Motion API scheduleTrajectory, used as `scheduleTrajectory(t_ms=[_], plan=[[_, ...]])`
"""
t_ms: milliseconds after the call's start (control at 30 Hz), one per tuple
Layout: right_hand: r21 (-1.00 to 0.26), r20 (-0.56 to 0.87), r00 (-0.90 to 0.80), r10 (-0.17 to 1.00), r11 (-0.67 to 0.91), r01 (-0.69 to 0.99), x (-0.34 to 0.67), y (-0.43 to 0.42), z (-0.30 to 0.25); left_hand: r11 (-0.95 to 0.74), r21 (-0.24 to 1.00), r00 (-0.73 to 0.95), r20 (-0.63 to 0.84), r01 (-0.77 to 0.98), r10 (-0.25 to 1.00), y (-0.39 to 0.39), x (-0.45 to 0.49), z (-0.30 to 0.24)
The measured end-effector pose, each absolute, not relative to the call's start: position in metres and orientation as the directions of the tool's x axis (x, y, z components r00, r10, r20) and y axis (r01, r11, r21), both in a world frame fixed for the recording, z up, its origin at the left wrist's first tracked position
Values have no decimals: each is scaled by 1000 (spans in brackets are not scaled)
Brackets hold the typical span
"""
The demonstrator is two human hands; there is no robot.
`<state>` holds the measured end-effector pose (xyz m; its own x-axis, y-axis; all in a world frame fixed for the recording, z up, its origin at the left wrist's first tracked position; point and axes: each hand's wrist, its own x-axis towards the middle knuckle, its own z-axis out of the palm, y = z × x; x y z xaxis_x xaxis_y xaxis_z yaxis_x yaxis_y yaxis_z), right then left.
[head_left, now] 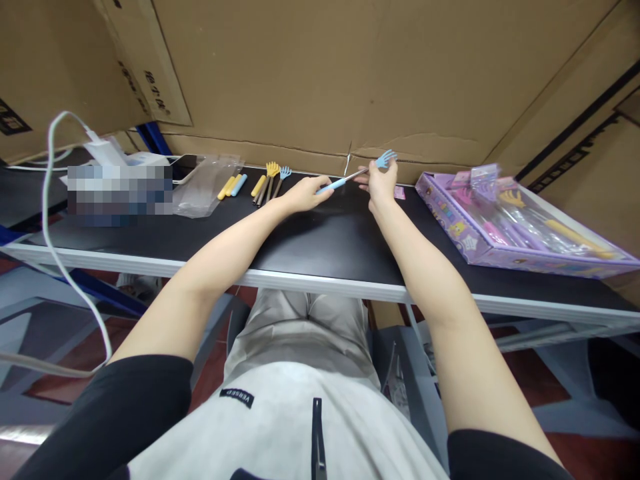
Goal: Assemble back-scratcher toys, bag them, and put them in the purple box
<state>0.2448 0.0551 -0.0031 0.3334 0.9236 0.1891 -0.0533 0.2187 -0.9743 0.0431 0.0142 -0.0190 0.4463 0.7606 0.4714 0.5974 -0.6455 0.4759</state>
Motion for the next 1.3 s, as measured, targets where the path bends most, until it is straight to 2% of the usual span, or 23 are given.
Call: scheduleTrajectory(t_ms=[200,333,467,767,933,1100,1300], plan=[[-963,257,275,927,270,-13,248,60,-8,-607,527,447,411,595,795,5,46,-15],[-963,239,295,925,265,-50,244,59,-12,-545,565,418,351,619,838,-3,50,-12],[-962,257,242,936,272,-33,236,53,-16,-508,603,411,305,615,859,-4,52,-12],[-938,345,90,934,344,35,223,41,-18,-515,638,421,311,573,852,2,51,-16],[-940,339,155,928,339,30,221,37,-14,-471,723,380,303,506,874,0,53,-15],[-948,308,206,929,318,-15,216,22,-4,-358,815,345,209,456,915,-1,58,-12],[-946,311,259,914,324,-9,222,30,1,-283,866,341,141,413,930,-5,63,-8]])
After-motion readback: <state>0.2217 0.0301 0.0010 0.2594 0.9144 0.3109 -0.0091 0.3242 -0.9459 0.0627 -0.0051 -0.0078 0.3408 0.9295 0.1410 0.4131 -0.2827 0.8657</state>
